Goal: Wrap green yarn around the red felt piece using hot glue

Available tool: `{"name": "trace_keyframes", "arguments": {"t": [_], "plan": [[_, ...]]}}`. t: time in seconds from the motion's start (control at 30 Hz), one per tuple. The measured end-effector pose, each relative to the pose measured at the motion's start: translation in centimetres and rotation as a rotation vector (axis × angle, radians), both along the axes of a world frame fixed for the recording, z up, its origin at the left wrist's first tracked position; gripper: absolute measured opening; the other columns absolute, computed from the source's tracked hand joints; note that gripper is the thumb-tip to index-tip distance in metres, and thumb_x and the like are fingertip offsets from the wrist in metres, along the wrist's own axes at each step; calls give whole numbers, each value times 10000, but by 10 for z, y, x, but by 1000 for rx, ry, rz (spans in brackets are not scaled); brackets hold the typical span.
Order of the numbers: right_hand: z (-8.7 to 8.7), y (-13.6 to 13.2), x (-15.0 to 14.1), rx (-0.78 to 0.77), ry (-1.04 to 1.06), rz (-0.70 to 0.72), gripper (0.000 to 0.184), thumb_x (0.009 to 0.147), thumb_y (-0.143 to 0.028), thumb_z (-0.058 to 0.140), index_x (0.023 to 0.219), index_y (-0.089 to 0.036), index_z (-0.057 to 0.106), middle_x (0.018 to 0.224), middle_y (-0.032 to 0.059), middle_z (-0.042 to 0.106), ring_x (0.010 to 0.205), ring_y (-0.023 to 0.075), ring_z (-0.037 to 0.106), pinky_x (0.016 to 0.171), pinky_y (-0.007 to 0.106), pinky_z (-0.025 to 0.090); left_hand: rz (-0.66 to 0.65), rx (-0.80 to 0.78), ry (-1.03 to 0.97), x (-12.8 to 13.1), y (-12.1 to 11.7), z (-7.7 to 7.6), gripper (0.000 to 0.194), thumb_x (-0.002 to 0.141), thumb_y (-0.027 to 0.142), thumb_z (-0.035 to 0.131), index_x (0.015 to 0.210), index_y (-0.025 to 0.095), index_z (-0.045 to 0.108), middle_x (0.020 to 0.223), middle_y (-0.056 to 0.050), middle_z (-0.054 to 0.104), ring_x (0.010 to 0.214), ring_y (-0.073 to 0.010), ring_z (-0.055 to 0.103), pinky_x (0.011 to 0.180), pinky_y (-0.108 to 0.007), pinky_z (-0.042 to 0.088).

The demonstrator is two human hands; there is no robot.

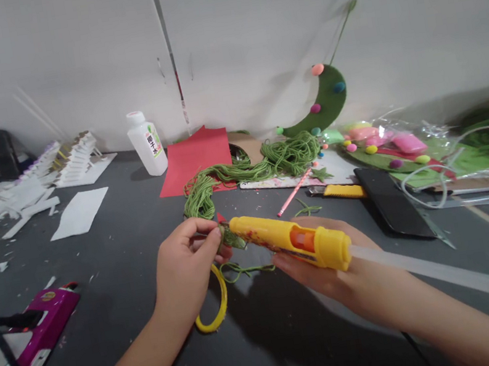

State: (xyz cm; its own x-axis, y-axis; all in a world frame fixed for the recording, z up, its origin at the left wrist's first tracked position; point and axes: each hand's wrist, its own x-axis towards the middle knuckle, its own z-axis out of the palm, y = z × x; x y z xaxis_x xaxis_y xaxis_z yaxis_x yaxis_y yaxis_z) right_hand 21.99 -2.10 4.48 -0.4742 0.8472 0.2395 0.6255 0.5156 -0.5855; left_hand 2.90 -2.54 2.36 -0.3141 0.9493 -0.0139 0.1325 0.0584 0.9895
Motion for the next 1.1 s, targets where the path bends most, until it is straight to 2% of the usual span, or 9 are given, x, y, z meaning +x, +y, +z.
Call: {"name": "trace_keyframes", "arguments": {"t": [0.37, 0.5, 0.67, 0.8, 0.93, 1.0, 1.1], "plan": [[1, -1, 0, 9, -28, 35, 316, 895, -370, 507, 626, -241, 608, 542, 9, 531, 464, 173, 511, 457, 310, 398, -12, -1, 22, -2, -1, -4, 60, 728, 208, 663, 675, 187, 642, 503, 31, 678, 471, -129, 669, 473, -177, 515], [1, -2, -1, -6, -9, 4, 267, 887, -342, 521, 666, -244, 636, 566, 17, 552, 504, 192, 540, 497, 320, 421, -23, -2, 18, -1, -1, -3, 54, 738, 204, 661, 690, 186, 642, 505, 30, 684, 478, -126, 670, 480, -173, 516], [1, -2, -1, -25, 8, -3, 264, 881, -351, 538, 662, -238, 631, 557, 15, 546, 477, 180, 520, 453, 309, 391, -15, 0, 15, -1, 0, -2, 70, 735, 180, 663, 670, 184, 639, 489, 34, 681, 465, -120, 663, 473, -167, 512], [-3, 2, 0, -18, 20, -22, 249, 854, -356, 562, 639, -234, 588, 560, 8, 549, 477, 166, 517, 464, 299, 403, -17, -3, 3, 0, 0, -2, 70, 744, 161, 654, 677, 174, 642, 482, 30, 684, 465, -116, 661, 478, -163, 515], [-4, 6, 0, 3, -19, -89, 229, 818, -355, 552, 634, -226, 504, 558, -9, 498, 454, 149, 458, 438, 287, 347, -51, -12, -89, -3, 2, -7, 62, 747, 167, 662, 693, 162, 633, 485, 13, 689, 462, -121, 657, 510, -186, 539], [1, 7, 1, 74, -47, -30, 212, 808, -330, 549, 648, -229, 454, 589, -11, 463, 498, 154, 443, 467, 287, 344, -61, -17, -207, -7, 6, -12, 80, 729, 194, 699, 709, 150, 634, 486, -5, 691, 460, -134, 659, 502, -201, 544], [14, 5, 4, 70, -94, 214, 166, 771, -226, 576, 697, -224, 428, 691, -1, 466, 595, 159, 449, 540, 284, 379, -18, -3, -348, -16, 15, -21, 149, 688, 229, 745, 705, 138, 628, 487, -3, 673, 458, -131, 654, 480, -194, 533]]}}
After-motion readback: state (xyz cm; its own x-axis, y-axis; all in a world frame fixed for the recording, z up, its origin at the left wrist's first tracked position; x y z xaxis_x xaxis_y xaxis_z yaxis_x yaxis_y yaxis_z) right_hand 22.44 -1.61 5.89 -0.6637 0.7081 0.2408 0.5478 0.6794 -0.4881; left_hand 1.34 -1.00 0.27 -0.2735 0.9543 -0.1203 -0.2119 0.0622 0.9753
